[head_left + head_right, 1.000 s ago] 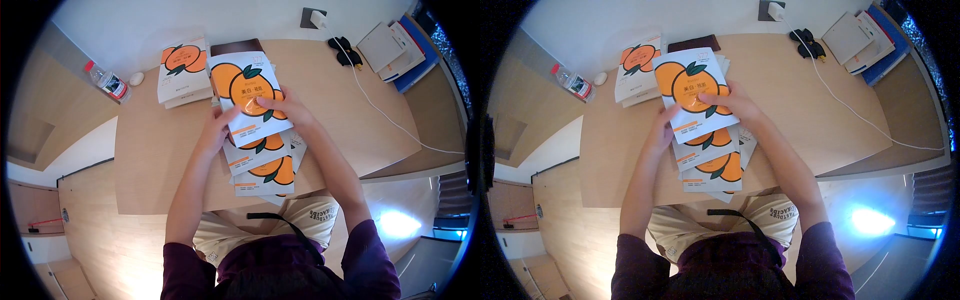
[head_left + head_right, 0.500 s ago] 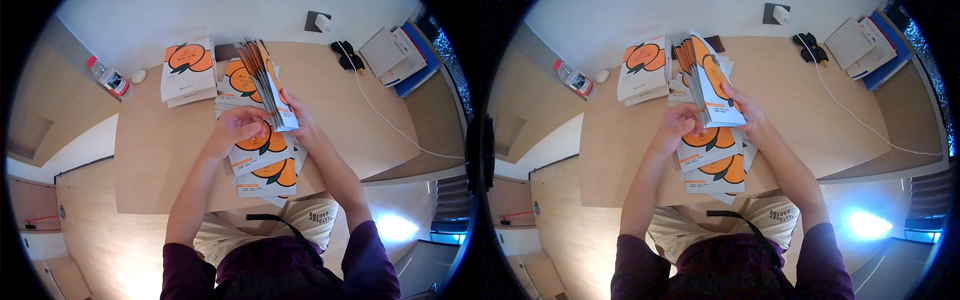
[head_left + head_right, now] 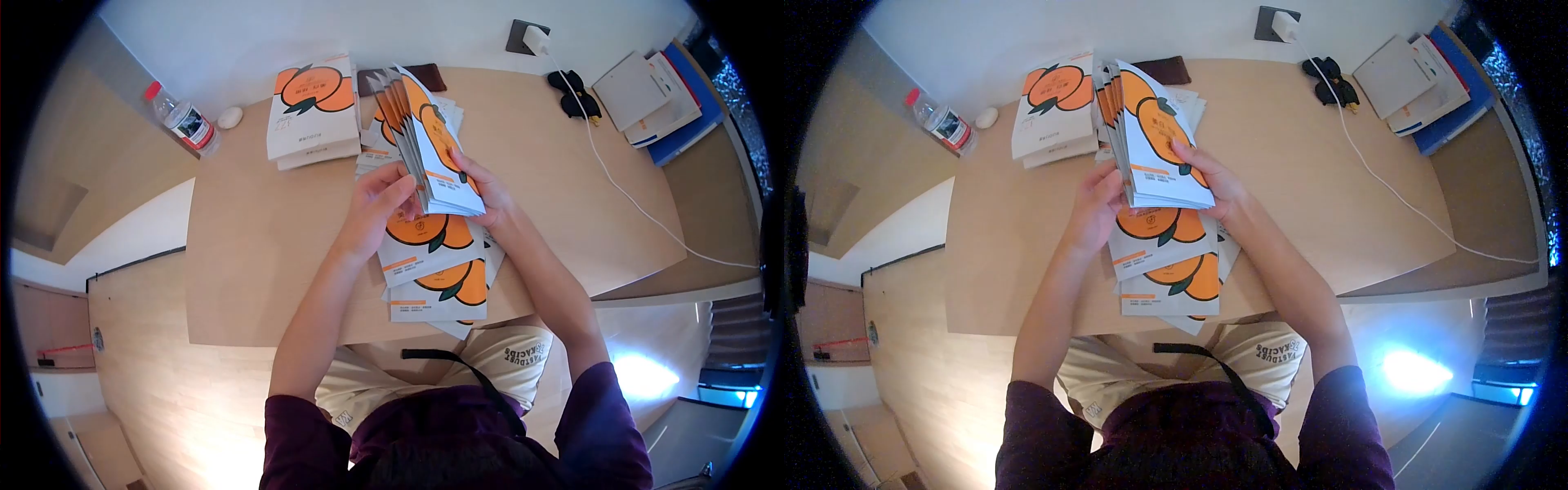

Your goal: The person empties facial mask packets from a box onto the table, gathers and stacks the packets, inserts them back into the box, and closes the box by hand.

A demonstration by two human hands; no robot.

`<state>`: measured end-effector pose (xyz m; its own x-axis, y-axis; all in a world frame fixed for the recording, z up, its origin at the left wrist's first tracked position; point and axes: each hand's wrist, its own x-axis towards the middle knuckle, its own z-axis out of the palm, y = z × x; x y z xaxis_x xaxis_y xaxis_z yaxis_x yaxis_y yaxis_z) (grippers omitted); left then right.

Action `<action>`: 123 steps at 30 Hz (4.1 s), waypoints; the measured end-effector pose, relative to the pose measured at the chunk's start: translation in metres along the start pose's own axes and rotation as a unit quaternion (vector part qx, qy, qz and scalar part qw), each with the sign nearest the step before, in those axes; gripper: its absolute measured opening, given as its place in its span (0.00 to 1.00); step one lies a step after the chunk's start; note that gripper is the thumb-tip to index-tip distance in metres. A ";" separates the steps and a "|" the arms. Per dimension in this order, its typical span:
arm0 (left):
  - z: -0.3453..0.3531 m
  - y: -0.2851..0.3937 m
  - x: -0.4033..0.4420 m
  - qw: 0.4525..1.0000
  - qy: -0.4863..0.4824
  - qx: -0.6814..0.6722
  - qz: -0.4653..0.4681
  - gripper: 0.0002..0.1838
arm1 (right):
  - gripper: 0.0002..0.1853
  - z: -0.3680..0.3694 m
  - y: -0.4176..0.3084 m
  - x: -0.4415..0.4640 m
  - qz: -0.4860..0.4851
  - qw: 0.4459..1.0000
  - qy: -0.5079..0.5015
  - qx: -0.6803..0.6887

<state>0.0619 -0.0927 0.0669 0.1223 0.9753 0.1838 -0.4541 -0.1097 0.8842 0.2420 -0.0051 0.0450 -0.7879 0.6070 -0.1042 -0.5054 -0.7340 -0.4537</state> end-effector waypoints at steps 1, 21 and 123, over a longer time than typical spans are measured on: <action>-0.001 0.000 0.000 1.000 0.004 0.005 0.000 0.15 | 0.23 0.000 0.000 0.000 0.002 1.000 0.002 0.003; -0.008 -0.001 0.001 0.999 -0.012 0.044 -0.024 0.19 | 0.23 -0.007 0.000 0.000 0.002 0.999 0.019 0.033; -0.008 -0.012 0.011 0.973 0.125 0.174 0.080 0.20 | 0.27 0.033 -0.009 -0.021 -0.209 0.794 0.030 -0.570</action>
<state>0.0611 -0.0792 0.0551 -0.1643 0.9516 0.2599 -0.1174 -0.2805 0.9527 0.2511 -0.0211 0.0801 -0.6005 0.7628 0.2399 -0.0441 0.2680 -0.9624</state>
